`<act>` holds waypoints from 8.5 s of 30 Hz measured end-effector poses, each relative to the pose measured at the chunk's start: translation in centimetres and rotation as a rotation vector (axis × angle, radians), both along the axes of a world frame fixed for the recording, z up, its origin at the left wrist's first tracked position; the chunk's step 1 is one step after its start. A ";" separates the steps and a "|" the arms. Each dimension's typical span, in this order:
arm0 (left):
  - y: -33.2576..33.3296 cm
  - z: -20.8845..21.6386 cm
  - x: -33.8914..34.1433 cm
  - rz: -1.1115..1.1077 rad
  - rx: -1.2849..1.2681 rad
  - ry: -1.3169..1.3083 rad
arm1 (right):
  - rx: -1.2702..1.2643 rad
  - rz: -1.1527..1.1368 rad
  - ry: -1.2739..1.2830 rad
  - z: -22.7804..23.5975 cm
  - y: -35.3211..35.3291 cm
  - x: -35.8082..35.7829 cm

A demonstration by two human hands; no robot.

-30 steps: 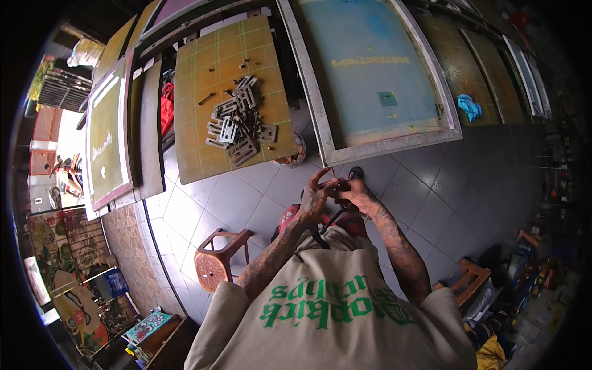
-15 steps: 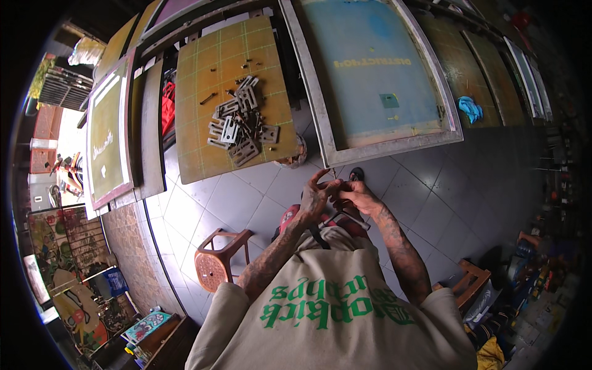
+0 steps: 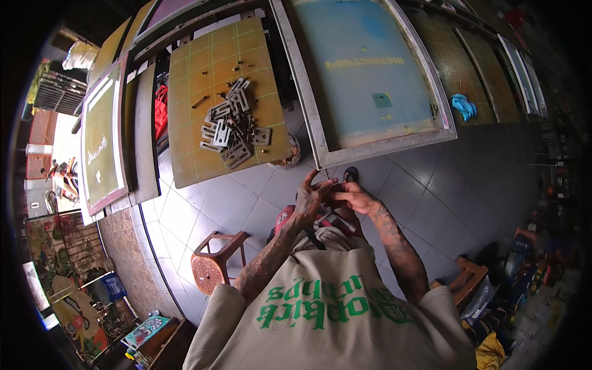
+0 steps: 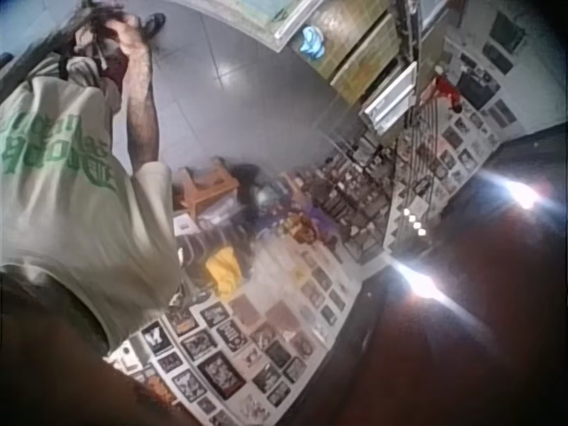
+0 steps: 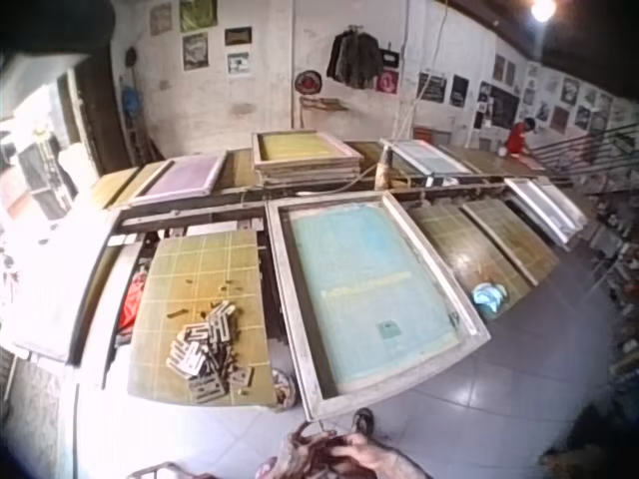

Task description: The person assembles a rectangular frame by handling small metal brackets and screws, then positions a large framed panel on a workbench. They use a utility knife to trim protective tape from the panel's edges and remove the tape strips.

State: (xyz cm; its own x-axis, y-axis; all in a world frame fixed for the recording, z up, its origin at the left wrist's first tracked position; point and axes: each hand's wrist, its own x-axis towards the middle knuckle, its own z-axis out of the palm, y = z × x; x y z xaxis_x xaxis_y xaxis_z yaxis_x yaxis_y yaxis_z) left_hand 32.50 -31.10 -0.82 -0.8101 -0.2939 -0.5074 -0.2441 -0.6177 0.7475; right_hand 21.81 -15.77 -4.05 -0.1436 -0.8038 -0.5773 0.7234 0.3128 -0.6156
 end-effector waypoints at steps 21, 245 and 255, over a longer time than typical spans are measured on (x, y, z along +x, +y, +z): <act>0.1 0.0 0.4 -0.126 -0.236 -0.078 | 0.002 -0.063 0.158 -1.1 0.3 0.9; 1.7 -4.2 -2.8 -0.019 0.525 -0.193 | 0.183 0.138 1.425 12.5 2.2 7.6; 1.7 -4.6 -2.5 0.010 0.485 -0.078 | 0.087 -0.208 -0.396 4.2 1.1 12.6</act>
State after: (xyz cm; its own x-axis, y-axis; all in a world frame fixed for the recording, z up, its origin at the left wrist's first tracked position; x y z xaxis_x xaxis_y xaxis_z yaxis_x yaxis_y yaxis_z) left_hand 29.99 -29.35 -5.38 -0.7625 -0.0157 -0.6468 -0.2806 -0.8928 0.3525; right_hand 34.43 -14.63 0.20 -0.0514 -0.7272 -0.6845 0.9507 0.1743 -0.2565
